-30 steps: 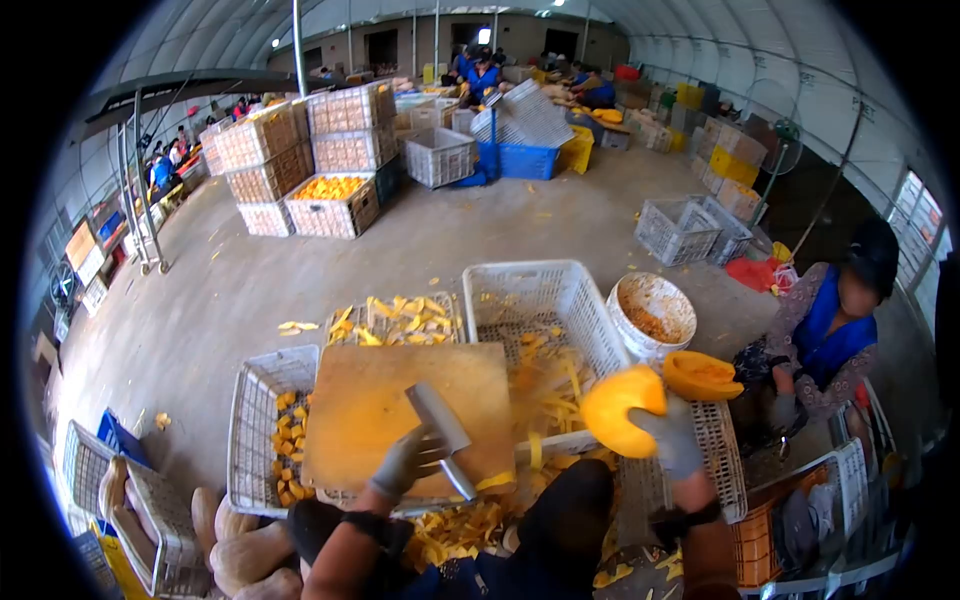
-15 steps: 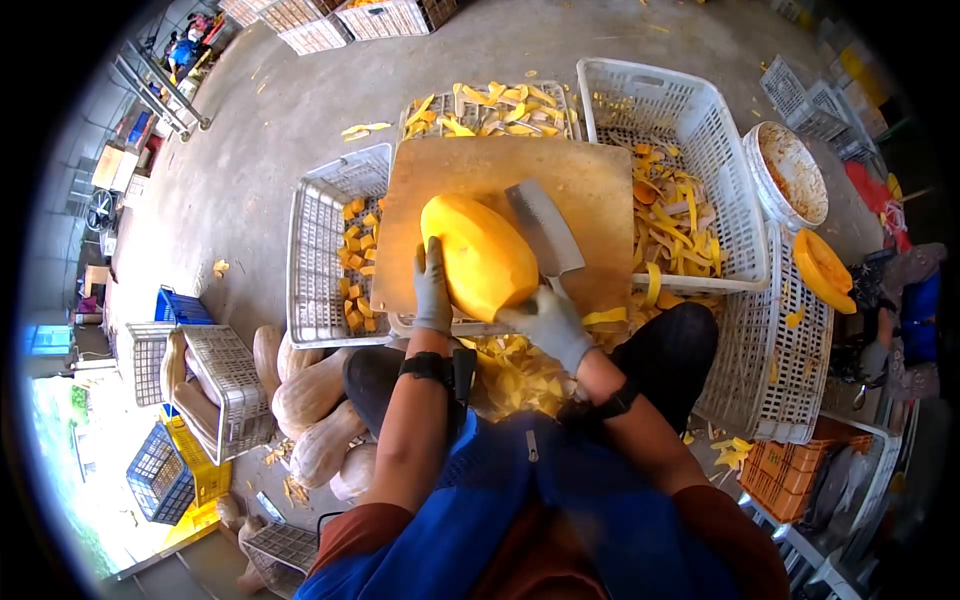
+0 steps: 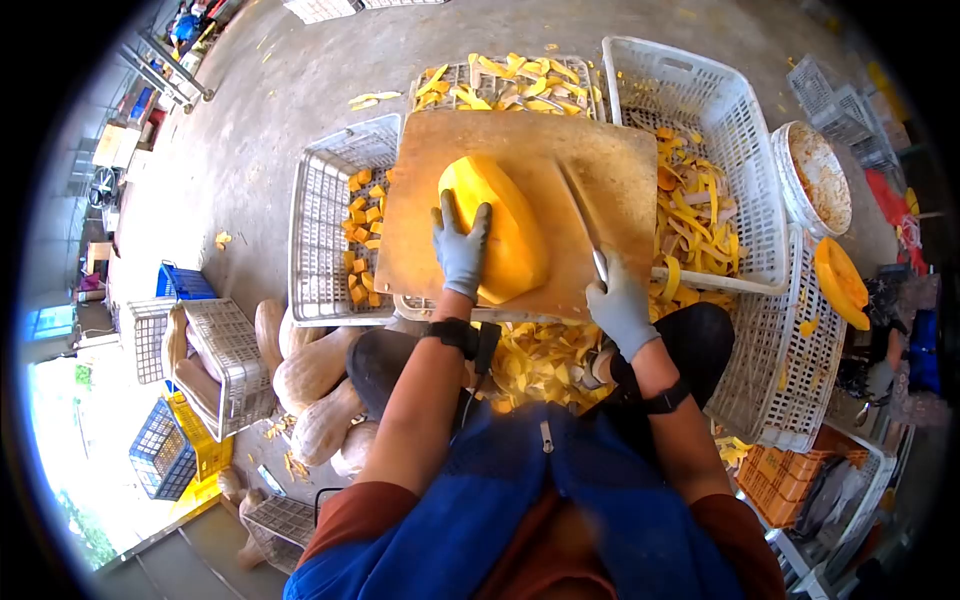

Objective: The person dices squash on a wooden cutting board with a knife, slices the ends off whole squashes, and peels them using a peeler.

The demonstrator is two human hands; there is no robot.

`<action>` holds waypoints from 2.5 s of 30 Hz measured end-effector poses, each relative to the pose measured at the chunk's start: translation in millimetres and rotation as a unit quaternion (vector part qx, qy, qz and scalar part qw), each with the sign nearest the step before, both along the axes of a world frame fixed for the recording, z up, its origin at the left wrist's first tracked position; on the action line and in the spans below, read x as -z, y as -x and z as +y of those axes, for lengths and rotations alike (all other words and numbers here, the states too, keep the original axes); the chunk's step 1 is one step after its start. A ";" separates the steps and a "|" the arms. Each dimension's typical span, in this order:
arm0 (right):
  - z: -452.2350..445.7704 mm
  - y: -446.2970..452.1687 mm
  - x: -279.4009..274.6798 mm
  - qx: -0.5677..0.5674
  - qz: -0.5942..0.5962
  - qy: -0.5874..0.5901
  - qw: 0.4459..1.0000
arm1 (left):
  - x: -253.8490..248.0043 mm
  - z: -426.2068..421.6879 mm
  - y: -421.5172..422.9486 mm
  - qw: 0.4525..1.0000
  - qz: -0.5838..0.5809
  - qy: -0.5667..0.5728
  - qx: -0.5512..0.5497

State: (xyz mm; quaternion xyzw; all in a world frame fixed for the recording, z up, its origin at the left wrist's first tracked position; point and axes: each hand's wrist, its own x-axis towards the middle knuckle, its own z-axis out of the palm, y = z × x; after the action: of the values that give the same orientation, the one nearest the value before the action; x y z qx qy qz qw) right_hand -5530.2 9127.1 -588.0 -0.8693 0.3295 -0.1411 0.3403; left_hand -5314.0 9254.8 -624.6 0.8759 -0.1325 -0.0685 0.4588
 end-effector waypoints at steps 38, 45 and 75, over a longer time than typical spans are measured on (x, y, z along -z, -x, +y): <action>-55.0 -43.8 -108.0 -0.165 0.235 -0.402 0.869 | -27.7 -36.5 -6.5 0.991 0.039 -0.121 -0.039; 34.3 -13.7 34.7 -0.076 0.036 -0.186 0.979 | -22.3 -35.4 -3.9 0.991 0.021 -0.128 -0.034; 17.9 -124.1 -90.9 -0.121 0.217 -0.219 0.944 | -10.6 -31.5 -11.6 0.994 -0.007 -0.107 -0.005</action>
State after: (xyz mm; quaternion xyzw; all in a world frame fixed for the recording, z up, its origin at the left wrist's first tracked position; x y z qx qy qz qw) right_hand -5406.1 9145.0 -497.1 -0.8164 0.3103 0.1690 0.4567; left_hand -5302.3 9223.3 -614.0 0.9210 -0.1233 -0.0739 0.3621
